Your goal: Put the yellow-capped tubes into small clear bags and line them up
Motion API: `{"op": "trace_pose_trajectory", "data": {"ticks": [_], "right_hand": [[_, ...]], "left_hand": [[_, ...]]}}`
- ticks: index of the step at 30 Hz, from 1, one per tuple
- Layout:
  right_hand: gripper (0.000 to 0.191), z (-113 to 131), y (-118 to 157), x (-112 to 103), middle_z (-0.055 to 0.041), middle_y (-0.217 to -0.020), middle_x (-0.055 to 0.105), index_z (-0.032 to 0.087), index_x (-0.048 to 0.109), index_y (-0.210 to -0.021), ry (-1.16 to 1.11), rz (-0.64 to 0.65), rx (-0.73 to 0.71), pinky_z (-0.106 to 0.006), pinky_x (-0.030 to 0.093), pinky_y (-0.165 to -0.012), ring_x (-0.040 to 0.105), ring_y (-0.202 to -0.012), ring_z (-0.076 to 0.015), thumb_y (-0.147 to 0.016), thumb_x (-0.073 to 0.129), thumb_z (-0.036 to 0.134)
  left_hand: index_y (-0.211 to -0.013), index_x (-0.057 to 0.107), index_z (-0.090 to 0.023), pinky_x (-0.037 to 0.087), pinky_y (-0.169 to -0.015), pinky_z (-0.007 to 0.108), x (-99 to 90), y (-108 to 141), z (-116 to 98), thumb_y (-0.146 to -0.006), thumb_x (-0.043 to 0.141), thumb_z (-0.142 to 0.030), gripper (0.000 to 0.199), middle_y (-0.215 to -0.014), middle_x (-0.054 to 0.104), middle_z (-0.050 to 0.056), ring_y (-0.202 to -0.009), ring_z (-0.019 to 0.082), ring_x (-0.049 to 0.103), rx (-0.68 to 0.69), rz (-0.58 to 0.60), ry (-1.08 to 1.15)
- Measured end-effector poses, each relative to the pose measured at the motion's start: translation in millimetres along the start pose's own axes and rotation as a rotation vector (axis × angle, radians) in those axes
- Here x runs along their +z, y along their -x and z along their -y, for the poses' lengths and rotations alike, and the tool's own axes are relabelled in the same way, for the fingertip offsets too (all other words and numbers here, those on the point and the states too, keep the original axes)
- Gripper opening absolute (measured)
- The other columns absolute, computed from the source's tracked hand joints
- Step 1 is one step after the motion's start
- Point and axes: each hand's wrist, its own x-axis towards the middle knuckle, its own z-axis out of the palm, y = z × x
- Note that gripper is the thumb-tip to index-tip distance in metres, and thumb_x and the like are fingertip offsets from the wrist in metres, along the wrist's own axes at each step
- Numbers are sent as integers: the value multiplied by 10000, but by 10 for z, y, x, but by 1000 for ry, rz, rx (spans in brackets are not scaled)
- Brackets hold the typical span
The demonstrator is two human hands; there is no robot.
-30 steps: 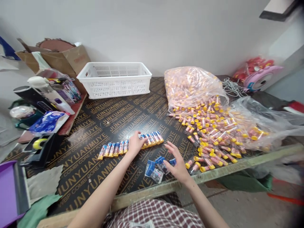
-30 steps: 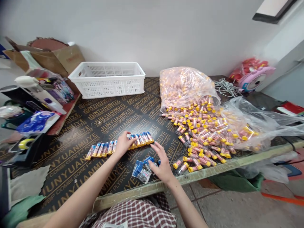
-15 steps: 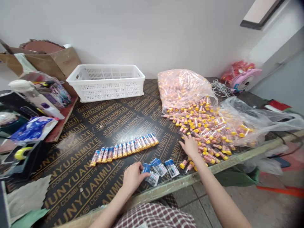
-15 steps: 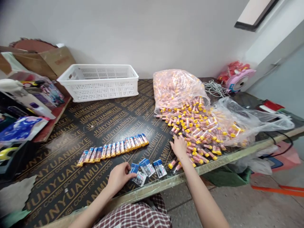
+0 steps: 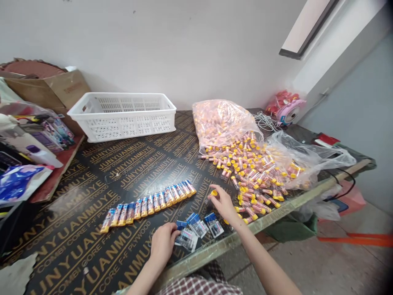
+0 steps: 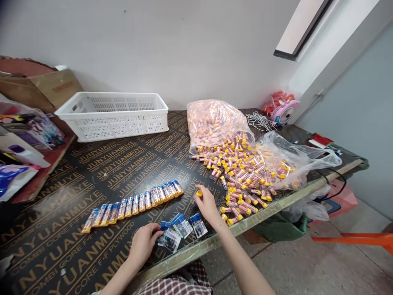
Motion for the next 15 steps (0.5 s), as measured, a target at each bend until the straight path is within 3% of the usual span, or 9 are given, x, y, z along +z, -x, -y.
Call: {"op": "trace_pose_trajectory", "data": {"ticks": [3,7,11,15], "right_hand": [[168,228,148,98,-9,-794,665,186,592,-944,-153,74,-20,-247,499,-648,631,-689,-146,-806,512,241],[127,452,305,185,-11,-792,671,185,625,-870,-264,106,-21,-232,486,-620,621,-687,-142,-772,561,231],[145,552,386,228,-15,-804,666,184,638,-879,-396,116,8,-238,477,-637,606,-699,-143,-752,568,193],[151,564,416,266,-17,-809,665,184,639,-877,-431,120,32,-241,469,-642,601,-705,-143,-745,566,176]], "left_hand": [[-765,580,-214,304,-630,238,15,13,14,-775,551,-208,31,-730,656,8,-719,178,589,-11,-36,15],[-670,522,-198,323,-631,230,-1,26,19,-767,558,-236,110,-693,615,5,-679,161,560,40,-116,76],[-707,503,-205,315,-587,220,-89,8,11,-784,557,-333,159,-632,591,-20,-615,144,546,4,-85,162],[-701,526,-209,252,-556,233,-122,-10,13,-711,646,-412,236,-654,612,-10,-640,165,555,-88,4,-33]]}}
